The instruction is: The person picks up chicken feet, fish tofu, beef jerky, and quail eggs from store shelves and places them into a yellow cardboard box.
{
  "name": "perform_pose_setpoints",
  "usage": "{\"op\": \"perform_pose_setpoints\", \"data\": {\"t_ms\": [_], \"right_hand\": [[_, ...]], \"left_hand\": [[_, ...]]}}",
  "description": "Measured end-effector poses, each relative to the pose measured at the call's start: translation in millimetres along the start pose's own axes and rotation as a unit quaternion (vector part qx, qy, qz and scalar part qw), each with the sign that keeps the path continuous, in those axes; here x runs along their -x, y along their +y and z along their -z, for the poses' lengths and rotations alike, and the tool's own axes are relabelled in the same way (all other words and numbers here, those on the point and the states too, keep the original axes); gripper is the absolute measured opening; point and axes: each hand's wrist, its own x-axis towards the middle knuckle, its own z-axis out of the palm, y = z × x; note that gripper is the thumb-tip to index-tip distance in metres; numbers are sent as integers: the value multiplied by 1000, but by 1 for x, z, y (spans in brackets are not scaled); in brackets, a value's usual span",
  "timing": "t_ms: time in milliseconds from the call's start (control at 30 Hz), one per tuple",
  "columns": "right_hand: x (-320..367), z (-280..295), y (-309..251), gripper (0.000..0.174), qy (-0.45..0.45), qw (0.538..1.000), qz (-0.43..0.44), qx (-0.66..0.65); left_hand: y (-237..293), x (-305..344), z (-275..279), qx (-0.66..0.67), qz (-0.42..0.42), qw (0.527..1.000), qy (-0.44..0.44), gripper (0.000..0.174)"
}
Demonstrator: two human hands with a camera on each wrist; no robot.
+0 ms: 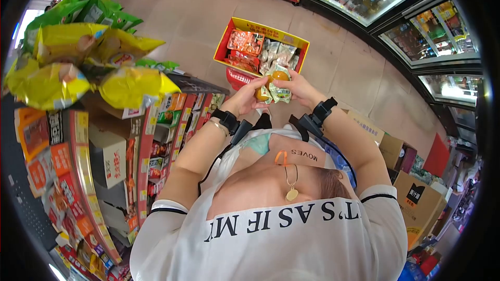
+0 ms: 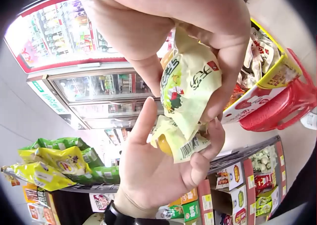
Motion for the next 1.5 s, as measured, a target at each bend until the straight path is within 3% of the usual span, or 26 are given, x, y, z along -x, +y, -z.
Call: {"op": "perform_pose_setpoints", "data": {"t_ms": [67,267,333,467,500,667,767,833,867,933,1067,1133,1267,1300,1500], "right_hand": [[-25,-4,-6,44,5,1000,11,-6],[-81,-24,-8,48,61,998,9,-2],[-106,-31,-10,49,58,996,44,42],[-139,-35,-21,46,78,992,17,96],[-164,-27,-4,45,69,992,51,96],[-208,-29,3,47,92,991,59,80],[-219,-36,-4,49,135,979,23,148],[-247,-31,19,50,143,980,19,138],[-261,-27,34,50,153,980,18,128],[-262,-31,33,53,134,987,14,91],[-260,-36,35,52,148,982,-12,120],[-262,-37,42,54,155,980,16,124],[-253,-43,41,52,133,984,1,122],[-282,-30,80,52,107,987,24,118],[-264,-39,63,51,108,980,13,165]], "left_hand": [[18,-5,6,-42,-23,996,68,38],[52,-26,52,-83,-14,987,137,36],[59,-35,68,-88,-16,986,142,36],[70,-54,92,-85,-35,971,221,42],[73,-58,97,-95,-36,963,250,45],[90,-76,116,-175,-36,943,282,53],[90,-97,133,-199,-35,922,331,55],[86,-112,151,-315,-79,863,388,60],[85,-114,153,-312,-75,864,388,60],[99,-106,138,-449,-29,783,429,63],[95,-115,150,-500,3,761,414,57],[93,-114,151,-503,5,757,417,55],[85,-112,164,-521,-46,747,411,52],[82,-111,167,-524,-64,746,405,52],[77,-96,162,-494,-97,770,392,50]]}}
